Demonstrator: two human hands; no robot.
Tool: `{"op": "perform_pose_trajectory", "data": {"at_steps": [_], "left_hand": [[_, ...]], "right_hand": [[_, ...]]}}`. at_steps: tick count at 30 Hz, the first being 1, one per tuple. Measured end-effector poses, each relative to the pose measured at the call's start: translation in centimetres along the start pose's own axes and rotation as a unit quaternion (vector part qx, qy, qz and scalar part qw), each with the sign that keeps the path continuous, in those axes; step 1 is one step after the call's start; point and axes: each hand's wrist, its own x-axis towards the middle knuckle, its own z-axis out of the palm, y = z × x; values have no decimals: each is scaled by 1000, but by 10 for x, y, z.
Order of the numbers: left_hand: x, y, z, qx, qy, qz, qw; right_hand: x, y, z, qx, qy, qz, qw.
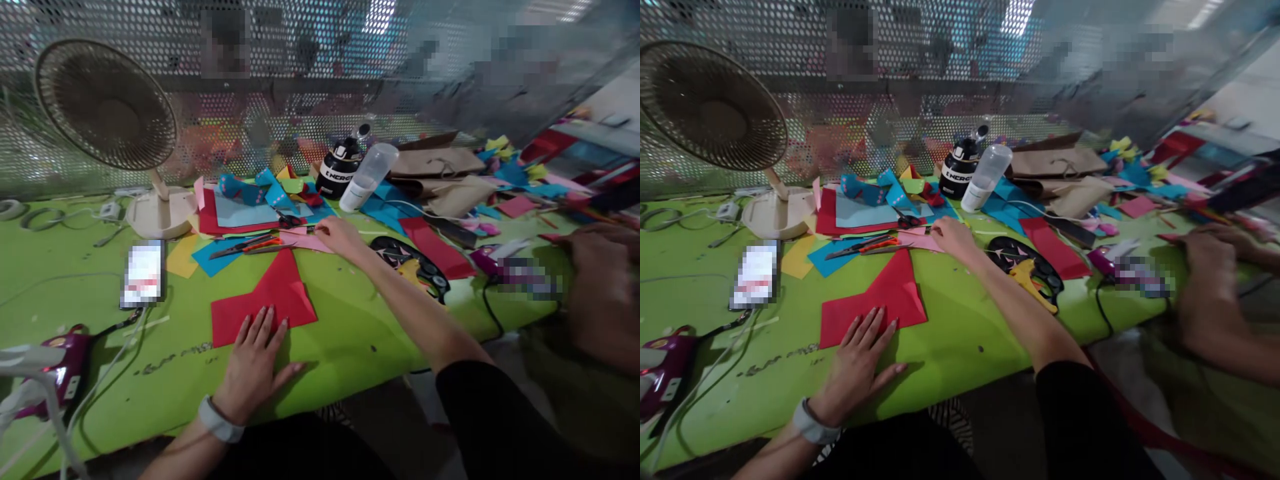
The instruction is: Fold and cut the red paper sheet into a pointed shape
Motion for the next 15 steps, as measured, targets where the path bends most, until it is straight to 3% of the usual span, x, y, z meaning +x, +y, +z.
{"op": "perform_pose_trajectory", "data": {"at_steps": [7, 10, 13, 15], "left_hand": [[0, 1, -1, -7, -13, -8, 1000], [-1, 1, 1, -23, -26, -23, 999], [-2, 0, 1, -31, -35, -20, 999], [-2, -1, 0, -36, -39, -15, 998]], "right_hand": [[19, -27, 7, 36, -22, -95, 995], [33, -46, 17, 56, -42, -176, 982], [48, -72, 30, 56, -97, -275, 955], [57, -86, 38, 38, -144, -300, 942]]}}
